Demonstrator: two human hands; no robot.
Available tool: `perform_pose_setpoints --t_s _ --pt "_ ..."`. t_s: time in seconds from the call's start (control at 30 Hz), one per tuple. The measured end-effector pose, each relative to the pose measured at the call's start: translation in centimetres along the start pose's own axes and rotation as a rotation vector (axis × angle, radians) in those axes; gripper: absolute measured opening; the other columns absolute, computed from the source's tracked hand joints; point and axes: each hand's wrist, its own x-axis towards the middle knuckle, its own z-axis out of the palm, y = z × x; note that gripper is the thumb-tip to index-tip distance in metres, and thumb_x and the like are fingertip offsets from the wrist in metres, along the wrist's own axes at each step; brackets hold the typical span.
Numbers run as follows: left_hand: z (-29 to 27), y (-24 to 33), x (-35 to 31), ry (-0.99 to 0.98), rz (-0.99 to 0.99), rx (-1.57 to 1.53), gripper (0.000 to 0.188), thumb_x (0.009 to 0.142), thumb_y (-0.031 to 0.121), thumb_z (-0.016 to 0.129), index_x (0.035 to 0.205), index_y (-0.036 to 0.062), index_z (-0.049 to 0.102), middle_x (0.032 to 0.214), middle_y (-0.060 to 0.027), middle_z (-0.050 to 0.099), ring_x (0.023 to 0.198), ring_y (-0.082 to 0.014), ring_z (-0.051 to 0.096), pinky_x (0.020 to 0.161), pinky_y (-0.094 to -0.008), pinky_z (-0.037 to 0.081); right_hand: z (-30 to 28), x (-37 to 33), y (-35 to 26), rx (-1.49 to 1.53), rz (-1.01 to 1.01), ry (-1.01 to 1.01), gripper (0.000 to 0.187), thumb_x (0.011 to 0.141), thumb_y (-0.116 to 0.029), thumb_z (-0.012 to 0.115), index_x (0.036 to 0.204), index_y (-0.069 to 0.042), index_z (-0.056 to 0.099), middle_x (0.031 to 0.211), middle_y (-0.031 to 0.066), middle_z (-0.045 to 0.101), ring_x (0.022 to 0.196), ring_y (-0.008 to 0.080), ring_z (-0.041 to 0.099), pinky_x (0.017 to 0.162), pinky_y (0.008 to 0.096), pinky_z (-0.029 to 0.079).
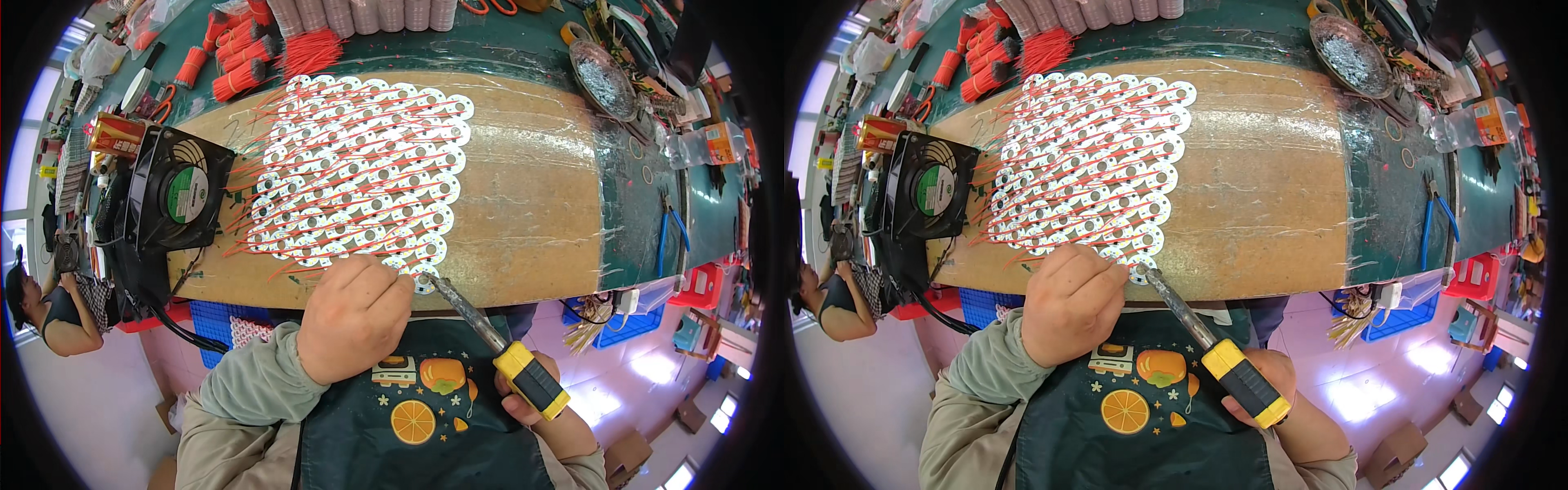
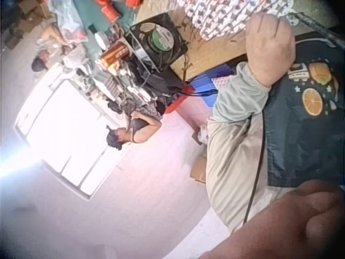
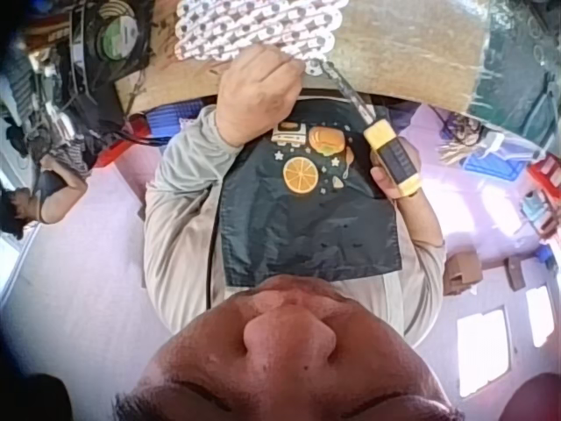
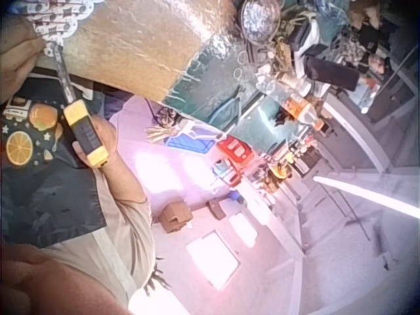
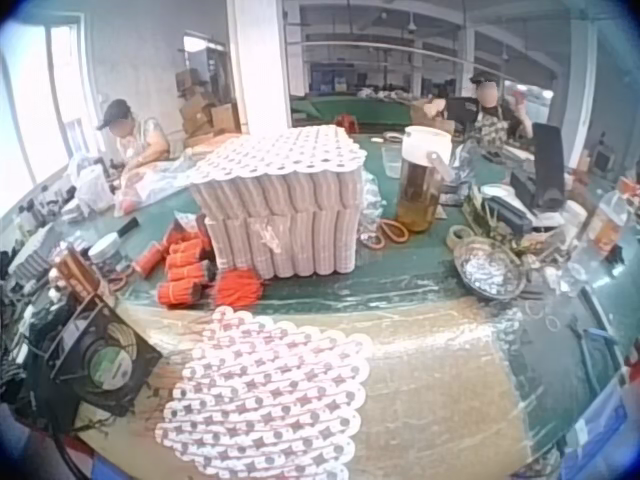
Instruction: The person solders red wires onto LED components on an assembly grid using a soldering iron.
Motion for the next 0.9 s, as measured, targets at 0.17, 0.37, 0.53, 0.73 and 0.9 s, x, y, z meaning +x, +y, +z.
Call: perform_pose_setpoints --t_s 0.17,0.37,0.53,0.73,0.9 --pt "0.0 0.0 0.0 0.012 0.006 -0.002 0.018 0.068 0.0 0.069 0.085 0.0031 0.064 0.08 -0.0055 0.056 0.08 -0.0237 0.059 0.073 -0.0348 0.049 0.1 -0.2 -0.2 0.032 0.041 0.04 0.035 0.078 -0.028 0.08 0.079 -0.003 0.056 0.065 0.0033 0.054 0.053 0.0152 0.051 0.048 0.0275 0.04" --pt "0.0 0.0 -0.1 0.008 0.009 0.0 0.019 0.068 0.001 0.069 0.085 0.0031 0.064 0.08 -0.0055 0.056 0.079 -0.0237 0.058 0.073 -0.0348 0.048 -0.4 -0.9 -0.5 0.118 0.145 0.052 0.038 0.075 -0.03 0.083 0.083 -0.002 0.057 0.068 0.0031 0.054 0.058 0.0137 0.051 0.052 0.0266 0.04" --pt "-0.1 0.1 0.0 -0.008 0.012 0.008 0.018 0.068 0.001 0.069 0.086 0.0028 0.064 0.08 -0.0059 0.055 0.079 -0.0236 0.058 0.072 -0.035 0.048 -1.2 -1.5 -0.5 -0.036 0.119 -0.008 0.05 0.072 -0.032 0.081 0.106 0.002 0.066 0.086 0.0117 0.069 0.068 0.0297 0.067 0.061 0.0343 0.052" --pt "-0.7 0.4 0.2 -0.037 -0.007 0.001 0.022 0.069 0.001 0.068 0.091 0.0016 0.065 0.08 -0.0072 0.056 0.079 -0.0249 0.058 0.072 -0.0363 0.048 -1.5 -2.1 -0.3 -0.053 0.129 -0.008 0.049 0.072 -0.032 0.082 0.105 0.001 0.065 0.084 0.0108 0.068 0.066 0.029 0.066 0.059 0.0339 0.051" --pt "-4.5 1.2 0.1 -0.204 -0.18 0.079 0.024 0.071 -0.006 0.071 0.093 0.0031 0.069 0.079 -0.0085 0.06 0.075 -0.0276 0.059 0.068 -0.0384 0.049 -1.9 -2.6 0.6 -0.042 0.082 -0.013 0.048 0.072 -0.028 0.082 0.106 0.001 0.065 0.083 0.0106 0.068 0.065 0.0283 0.065 0.059 0.033 0.05"
